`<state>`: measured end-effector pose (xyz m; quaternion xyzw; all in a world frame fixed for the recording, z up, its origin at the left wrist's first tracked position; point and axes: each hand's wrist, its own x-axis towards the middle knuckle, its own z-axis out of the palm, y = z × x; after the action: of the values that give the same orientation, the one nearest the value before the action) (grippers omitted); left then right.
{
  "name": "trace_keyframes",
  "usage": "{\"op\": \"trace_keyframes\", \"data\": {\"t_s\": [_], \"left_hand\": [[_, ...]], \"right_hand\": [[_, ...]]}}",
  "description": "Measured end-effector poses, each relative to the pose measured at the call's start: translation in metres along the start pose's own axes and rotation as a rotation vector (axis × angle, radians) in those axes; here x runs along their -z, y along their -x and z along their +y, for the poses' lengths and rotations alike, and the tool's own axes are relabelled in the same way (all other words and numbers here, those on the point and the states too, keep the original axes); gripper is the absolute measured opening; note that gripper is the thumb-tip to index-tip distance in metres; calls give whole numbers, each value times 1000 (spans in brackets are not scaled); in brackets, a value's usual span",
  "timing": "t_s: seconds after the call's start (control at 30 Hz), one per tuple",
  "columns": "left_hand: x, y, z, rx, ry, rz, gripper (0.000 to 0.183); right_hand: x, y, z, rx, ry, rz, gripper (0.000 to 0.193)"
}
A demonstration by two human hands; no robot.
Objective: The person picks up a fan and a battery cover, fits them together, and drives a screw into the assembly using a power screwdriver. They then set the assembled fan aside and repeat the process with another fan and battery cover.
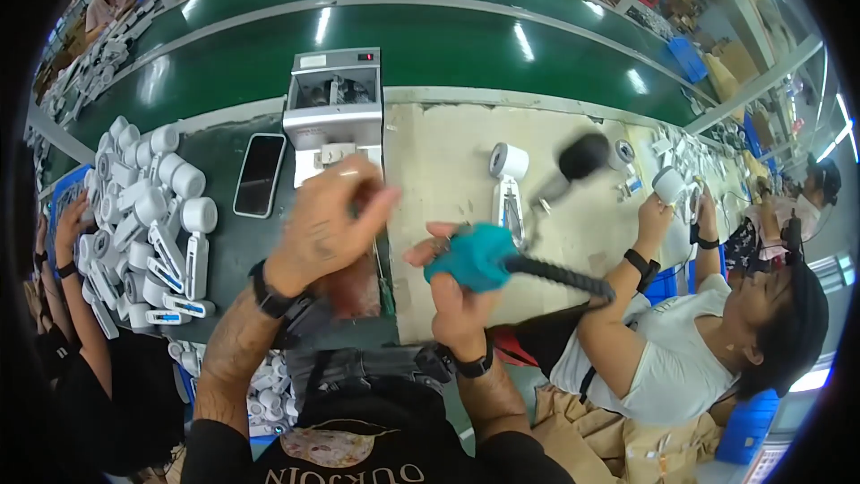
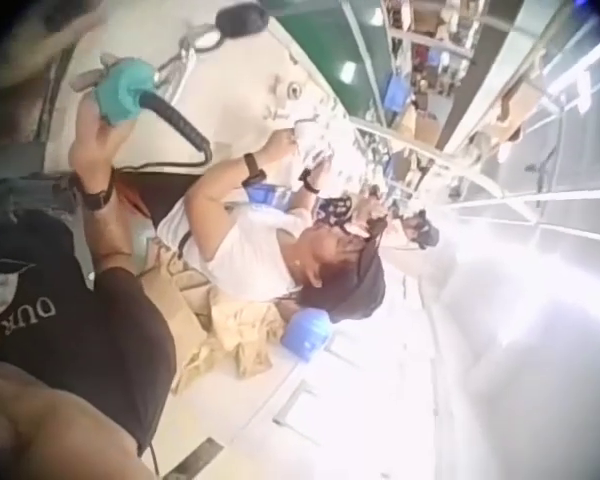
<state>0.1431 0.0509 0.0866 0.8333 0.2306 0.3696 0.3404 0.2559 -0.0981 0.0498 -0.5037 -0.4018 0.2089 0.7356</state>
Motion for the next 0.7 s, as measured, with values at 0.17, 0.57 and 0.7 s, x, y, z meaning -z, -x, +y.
{"op": "trace_keyframes", "data": {"t_s": [0.17,0.57,0.7], "left_hand": [[-113,-41,-5,-130,-138,-254,48],[-192,-60,-8,86,-464,-295,53],[-173,-55,-19,130,-234,-237,41]], "right_hand": [[27,22,-16,36,52,79,70],[49,25,-27,83,154,126,73],[52,24,-21,94,194,136,72]]}}
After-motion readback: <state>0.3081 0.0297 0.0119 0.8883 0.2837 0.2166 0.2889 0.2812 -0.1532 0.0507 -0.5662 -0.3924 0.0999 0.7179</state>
